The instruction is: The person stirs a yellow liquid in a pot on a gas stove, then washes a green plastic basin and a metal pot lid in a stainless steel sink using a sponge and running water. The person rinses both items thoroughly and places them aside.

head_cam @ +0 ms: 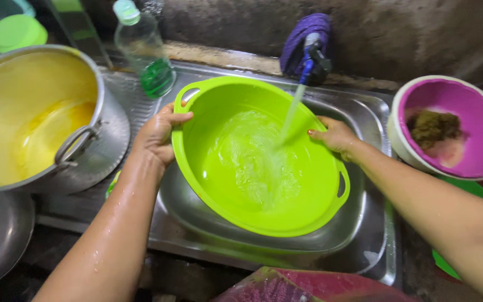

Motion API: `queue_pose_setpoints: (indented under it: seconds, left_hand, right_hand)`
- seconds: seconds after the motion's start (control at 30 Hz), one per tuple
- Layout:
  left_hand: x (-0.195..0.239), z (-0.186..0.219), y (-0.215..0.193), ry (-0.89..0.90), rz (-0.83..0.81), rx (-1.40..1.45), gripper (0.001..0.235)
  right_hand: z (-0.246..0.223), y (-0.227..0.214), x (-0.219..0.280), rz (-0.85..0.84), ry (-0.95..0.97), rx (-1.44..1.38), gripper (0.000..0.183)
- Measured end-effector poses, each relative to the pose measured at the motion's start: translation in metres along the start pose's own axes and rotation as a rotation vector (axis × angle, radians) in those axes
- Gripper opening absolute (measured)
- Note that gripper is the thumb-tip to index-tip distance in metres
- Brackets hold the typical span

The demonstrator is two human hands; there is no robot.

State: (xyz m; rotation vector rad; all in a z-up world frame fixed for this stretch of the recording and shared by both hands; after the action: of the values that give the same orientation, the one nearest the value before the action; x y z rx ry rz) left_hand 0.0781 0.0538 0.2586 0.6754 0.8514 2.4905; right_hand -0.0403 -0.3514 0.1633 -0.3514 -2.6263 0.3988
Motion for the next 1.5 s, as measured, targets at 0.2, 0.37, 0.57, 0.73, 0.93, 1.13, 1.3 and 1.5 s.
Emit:
queue_pose_setpoints:
  seconds: [0.2,0.37,0.57,0.73,0.93,1.13,1.3,1.5]
  left_hand:
    - [0.028,0.006,0.029,0.027,-0.122,0.049,0.047]
    - [0.034,0.007,0.049,0.096,-0.134,0.006,0.054]
    - [0.033,0.012,0.048,0.035,-0.226,0.078,0.053]
    - [0.016,0.001,0.041,0.177,0.014,0.159,0.047]
    - [0.005,-0.064,0.044,0.278,0.331,0.059,0.033]
    - [0.016,-0.054,0.038,0.321,0.275,0.1,0.03]
    - [0.018,-0.045,0.03,0.175,0.233,0.209,0.046]
    - [0.02,-0.05,0.034,0.178,0.195,0.251,0.049]
  right_hand:
    - [-0.009,0.014,-0.017,0.246,-0.053,0.148,0.051]
    - [-0.011,0.052,0.027,0.559,-0.518,0.712,0.017]
    - [-0.031,0.109,-0.003,-0.059,-1.275,0.832,0.043]
    - [0.03,0.157,-0.007,0.179,-0.472,0.56,0.065]
    - [-0.008,0.276,0.013,-0.858,0.298,-1.174,0.016]
    - [-0.033,0.223,0.095,-0.55,-0.414,-0.479,0.058]
    - [0.045,0.13,0.062,-0.919,-0.304,0.89,0.05]
    - [0.05,0.12,0.018,0.124,-0.579,1.041,0.026]
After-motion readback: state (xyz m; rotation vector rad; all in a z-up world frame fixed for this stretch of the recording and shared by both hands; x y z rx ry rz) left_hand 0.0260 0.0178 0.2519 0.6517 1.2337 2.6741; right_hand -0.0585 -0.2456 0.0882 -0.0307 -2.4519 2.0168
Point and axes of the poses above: each hand's wrist, its own x-axis away from the middle knuckle, its own y-axis out of the palm, z = x × y, the point moved 2 cm from there along -x, towards the middle knuckle, and after that the axes turned 2 degrees about -x, right-handed, at the moved point
